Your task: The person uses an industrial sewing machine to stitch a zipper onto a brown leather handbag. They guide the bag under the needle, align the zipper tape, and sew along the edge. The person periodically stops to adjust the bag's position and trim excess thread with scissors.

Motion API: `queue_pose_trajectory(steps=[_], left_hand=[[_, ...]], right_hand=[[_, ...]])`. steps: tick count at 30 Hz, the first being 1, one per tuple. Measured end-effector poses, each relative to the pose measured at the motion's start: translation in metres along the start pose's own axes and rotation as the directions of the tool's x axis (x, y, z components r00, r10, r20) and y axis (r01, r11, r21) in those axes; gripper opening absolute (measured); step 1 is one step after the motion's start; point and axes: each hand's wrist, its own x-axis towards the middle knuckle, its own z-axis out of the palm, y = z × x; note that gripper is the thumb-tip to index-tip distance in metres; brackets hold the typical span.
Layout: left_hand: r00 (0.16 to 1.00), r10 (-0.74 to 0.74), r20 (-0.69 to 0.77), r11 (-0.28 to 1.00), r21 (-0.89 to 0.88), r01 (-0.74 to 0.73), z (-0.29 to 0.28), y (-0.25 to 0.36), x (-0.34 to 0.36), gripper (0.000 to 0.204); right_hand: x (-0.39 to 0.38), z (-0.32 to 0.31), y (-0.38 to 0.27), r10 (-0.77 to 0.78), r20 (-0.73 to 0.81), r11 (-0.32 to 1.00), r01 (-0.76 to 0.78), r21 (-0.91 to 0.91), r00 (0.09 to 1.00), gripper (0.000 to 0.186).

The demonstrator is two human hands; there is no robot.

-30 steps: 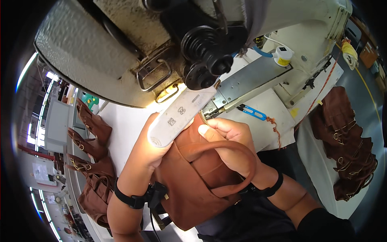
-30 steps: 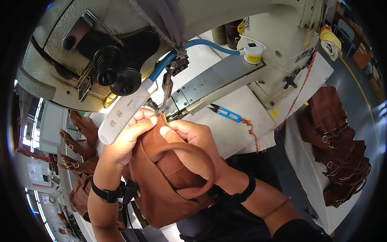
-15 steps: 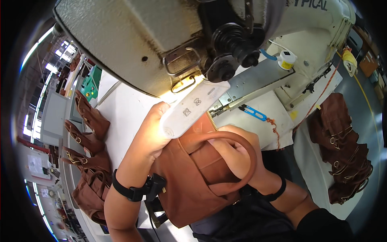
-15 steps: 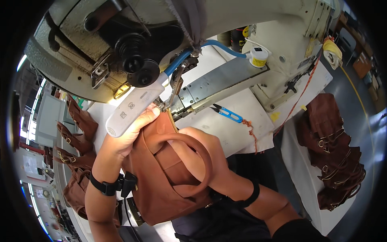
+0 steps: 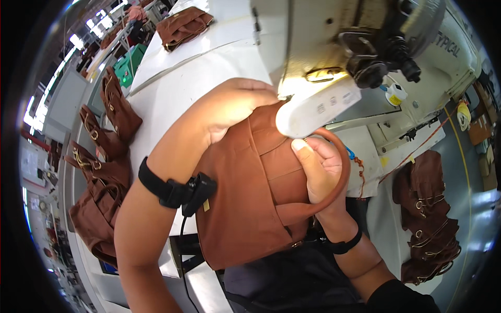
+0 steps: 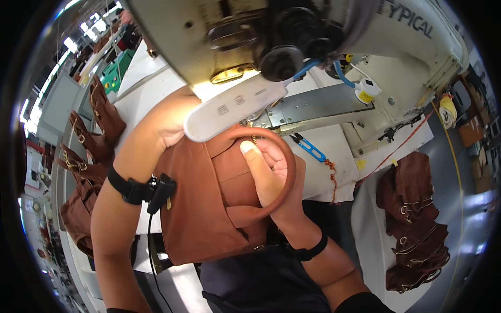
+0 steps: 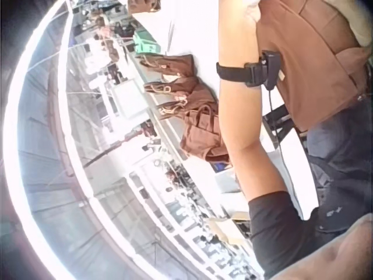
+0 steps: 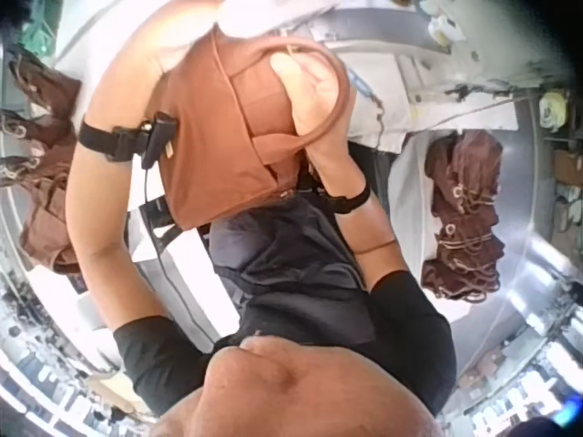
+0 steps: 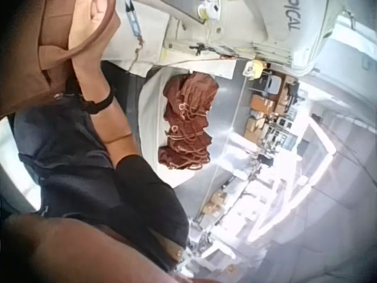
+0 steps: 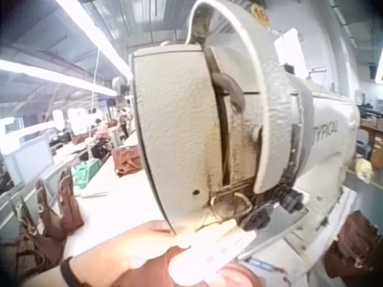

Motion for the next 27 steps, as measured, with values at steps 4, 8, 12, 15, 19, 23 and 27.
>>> queue_pose_trajectory(steps=[4,8,12,15,19,23,27], left_hand=[[0.998,-0.058,0.009,0.998,0.002,0.058,-0.001,0.001,0.011,0.028],[0.992,-0.066,-0.110,0.996,0.047,0.072,0.002,0.007,0.013,0.031],[0.998,0.056,0.002,0.980,0.191,-0.056,-0.009,0.000,0.024,0.031],[0.999,0.033,-0.004,0.987,0.156,-0.032,-0.008,0.001,0.031,0.032],[0.994,0.108,-0.015,0.985,0.137,-0.105,-0.019,-0.012,0.050,0.028],[0.922,0.120,-0.368,0.986,0.150,-0.068,-0.030,0.005,0.034,0.028],[0.916,0.310,-0.255,0.790,0.605,-0.099,-0.034,0.014,-0.027,0.035]], right_hand=[[0.001,0.001,0.003,0.002,-0.009,1.000,-0.002,0.021,1.000,0.022],[0.000,0.002,0.006,0.003,-0.002,0.998,-0.003,0.055,1.000,0.024],[-0.003,-0.016,0.012,-0.072,0.056,0.979,0.082,-0.188,0.996,0.026],[-0.027,-0.039,-0.009,-0.080,0.112,0.804,0.130,-0.581,0.990,0.027],[-0.066,-0.065,-0.020,0.122,0.164,0.917,-0.047,-0.396,0.979,0.028],[-0.087,-0.087,-0.039,0.227,0.260,0.837,-0.051,-0.545,0.939,0.031],[-0.088,-0.099,-0.042,0.244,0.299,0.851,-0.056,-0.521,0.923,0.034]])
